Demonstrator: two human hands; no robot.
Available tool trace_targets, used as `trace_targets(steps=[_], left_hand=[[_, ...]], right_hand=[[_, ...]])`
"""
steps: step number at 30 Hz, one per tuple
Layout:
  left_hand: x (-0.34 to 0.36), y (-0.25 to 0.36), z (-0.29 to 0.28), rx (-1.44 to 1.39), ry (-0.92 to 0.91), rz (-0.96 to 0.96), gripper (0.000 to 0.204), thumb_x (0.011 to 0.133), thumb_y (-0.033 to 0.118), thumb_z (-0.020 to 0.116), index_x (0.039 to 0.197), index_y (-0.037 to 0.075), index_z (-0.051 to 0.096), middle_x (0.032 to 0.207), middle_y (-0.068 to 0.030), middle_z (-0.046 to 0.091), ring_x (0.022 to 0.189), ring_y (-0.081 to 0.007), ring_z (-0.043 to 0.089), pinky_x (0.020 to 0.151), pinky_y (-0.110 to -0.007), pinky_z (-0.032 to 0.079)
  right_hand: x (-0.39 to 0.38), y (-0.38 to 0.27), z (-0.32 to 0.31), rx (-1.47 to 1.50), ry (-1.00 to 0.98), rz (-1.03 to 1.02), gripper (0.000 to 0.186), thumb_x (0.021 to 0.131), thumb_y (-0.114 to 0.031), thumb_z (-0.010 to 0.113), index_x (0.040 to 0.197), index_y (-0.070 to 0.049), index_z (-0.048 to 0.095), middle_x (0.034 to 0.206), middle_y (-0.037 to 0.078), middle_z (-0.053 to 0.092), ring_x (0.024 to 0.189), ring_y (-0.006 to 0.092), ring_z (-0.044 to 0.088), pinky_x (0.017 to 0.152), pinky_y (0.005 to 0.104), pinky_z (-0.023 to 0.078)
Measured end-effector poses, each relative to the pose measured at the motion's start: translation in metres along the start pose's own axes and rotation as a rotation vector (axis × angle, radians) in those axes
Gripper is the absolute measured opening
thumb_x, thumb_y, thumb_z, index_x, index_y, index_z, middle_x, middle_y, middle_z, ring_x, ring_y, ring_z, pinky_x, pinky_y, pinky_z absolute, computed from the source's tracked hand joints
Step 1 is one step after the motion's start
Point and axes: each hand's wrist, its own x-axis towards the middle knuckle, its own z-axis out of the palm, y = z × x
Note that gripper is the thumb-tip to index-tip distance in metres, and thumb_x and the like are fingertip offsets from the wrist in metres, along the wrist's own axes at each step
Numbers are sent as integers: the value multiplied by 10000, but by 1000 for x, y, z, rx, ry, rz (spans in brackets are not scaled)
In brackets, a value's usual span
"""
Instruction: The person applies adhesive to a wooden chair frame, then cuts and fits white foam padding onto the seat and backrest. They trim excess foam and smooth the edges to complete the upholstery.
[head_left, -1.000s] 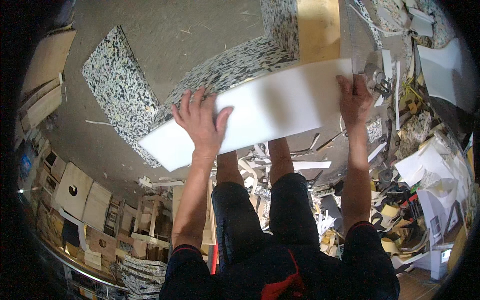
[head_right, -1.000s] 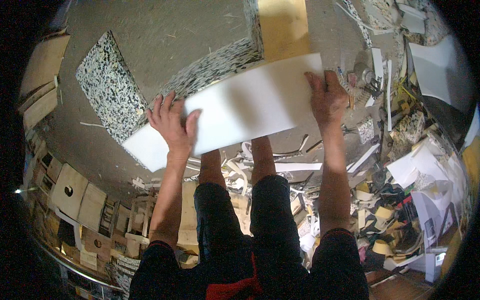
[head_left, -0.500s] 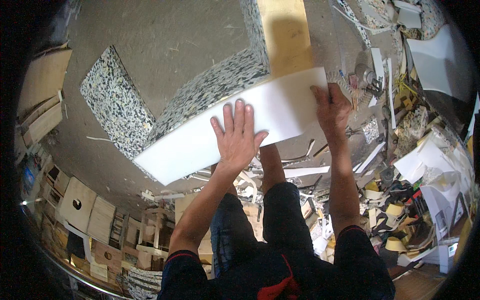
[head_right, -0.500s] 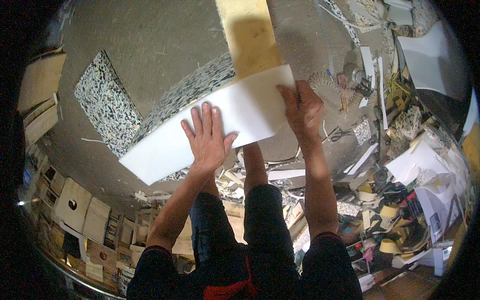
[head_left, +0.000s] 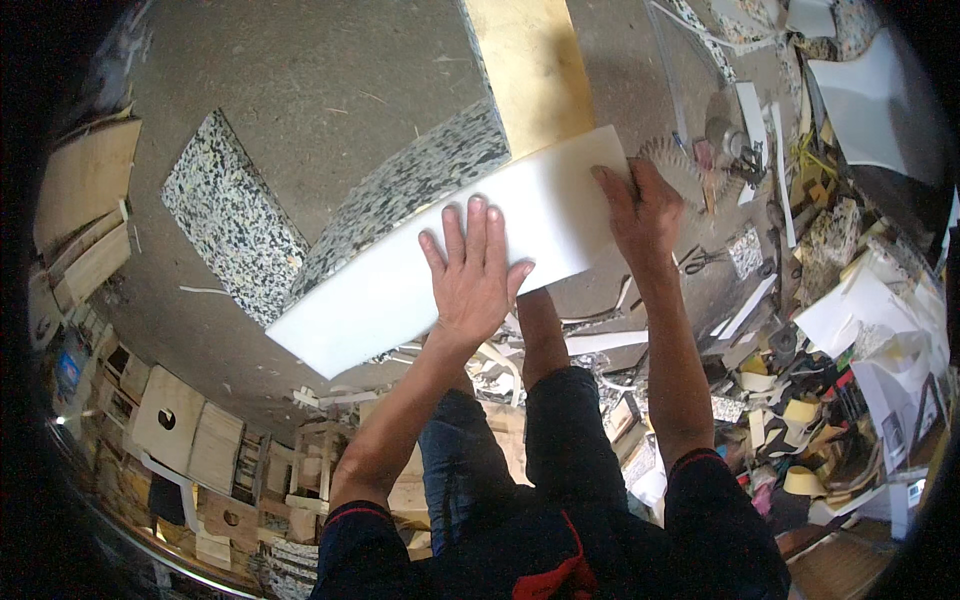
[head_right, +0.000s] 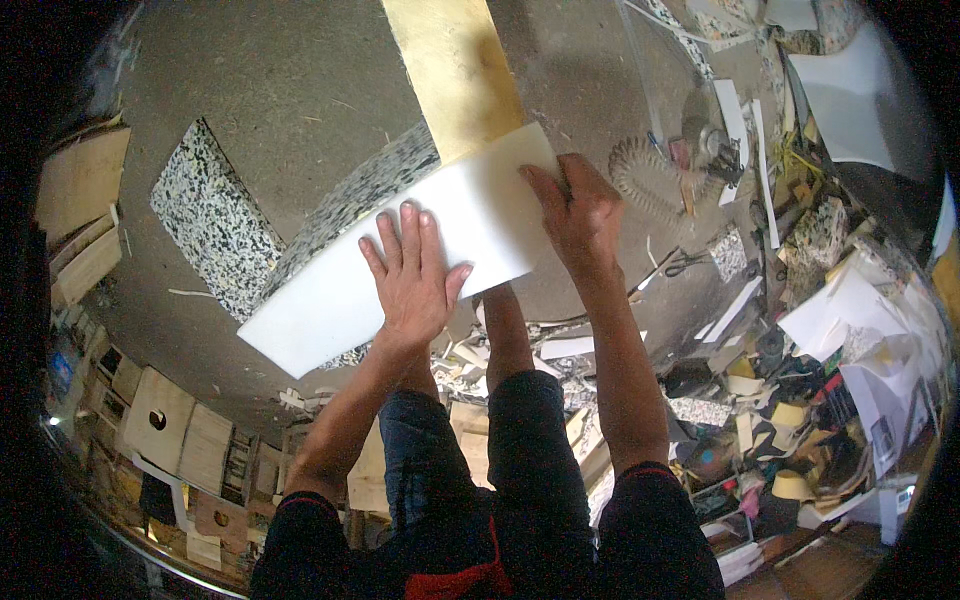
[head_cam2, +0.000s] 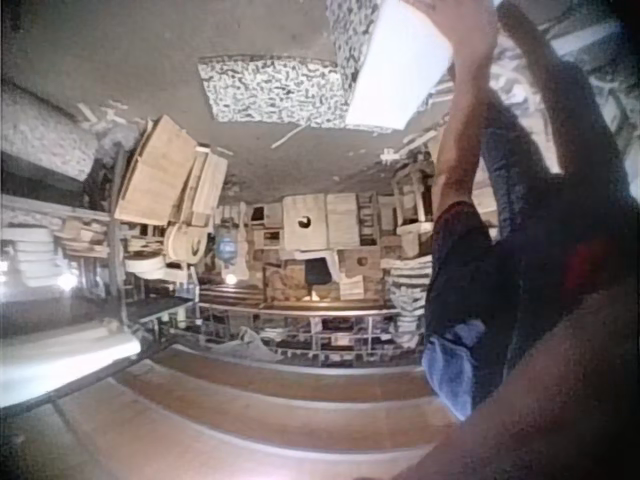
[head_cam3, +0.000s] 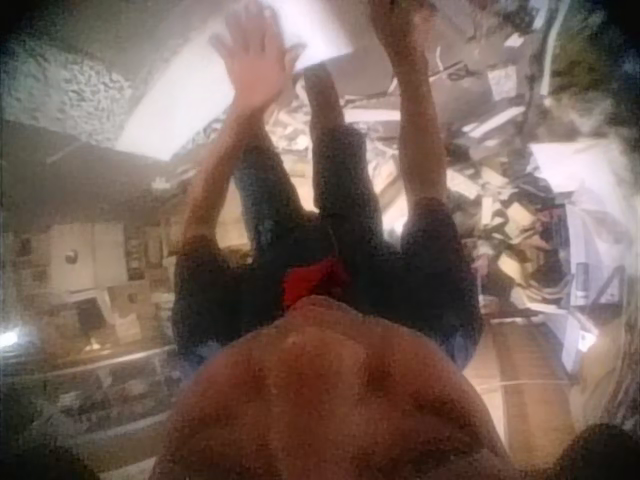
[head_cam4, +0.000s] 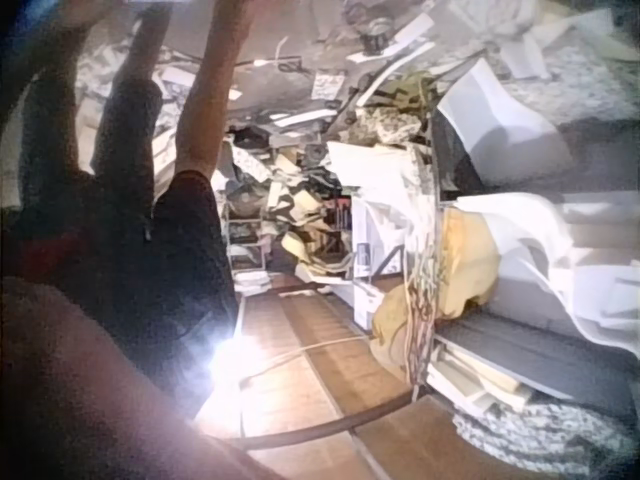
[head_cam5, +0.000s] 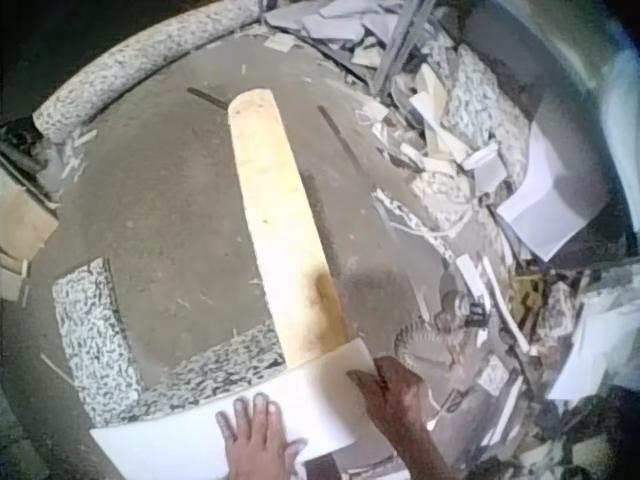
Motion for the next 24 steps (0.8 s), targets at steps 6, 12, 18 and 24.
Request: trace_targets(steps=[6, 12, 18, 24], left_hand=[[16, 13, 2, -20, 9, 108, 807, 944, 459, 574, 1526, -13, 275, 1646, -203, 111, 1514, -445, 12, 1120, -722, -25], [23, 22, 3, -27, -11, 16, 843, 918, 450, 614, 1541, 14, 250, 1646, -191, 119, 1514, -434, 39, 1116, -735, 20], [23, 21, 0, -75, -45, 1, 822, 947, 435, 580, 1547, 2, 221, 1647, -196, 101, 1508, -451, 30, 1109, -748, 12], [26, 23, -4, -46, -67, -1, 803, 978, 448, 519, 1548, -19, 200, 1643, -217, 89, 1504, -467, 6, 1112, -739, -24]], right_hand=[[2, 3, 2, 43, 32, -75, 239, 867, -193, 761, 817, -11, 616, 682, 156, 603, 560, 296, 598, 520, 379, 470], [5, 0, 3, 49, 37, -45, 236, 862, -200, 767, 841, -12, 625, 701, 156, 622, 570, 287, 614, 527, 366, 481], [7, 8, 2, 77, 48, 2, 263, 847, -218, 785, 822, -9, 627, 682, 148, 612, 559, 275, 604, 520, 356, 478], [9, 16, 2, 58, 32, -32, 327, 830, -254, 804, 763, -7, 601, 643, 133, 587, 534, 271, 581, 498, 378, 453]])
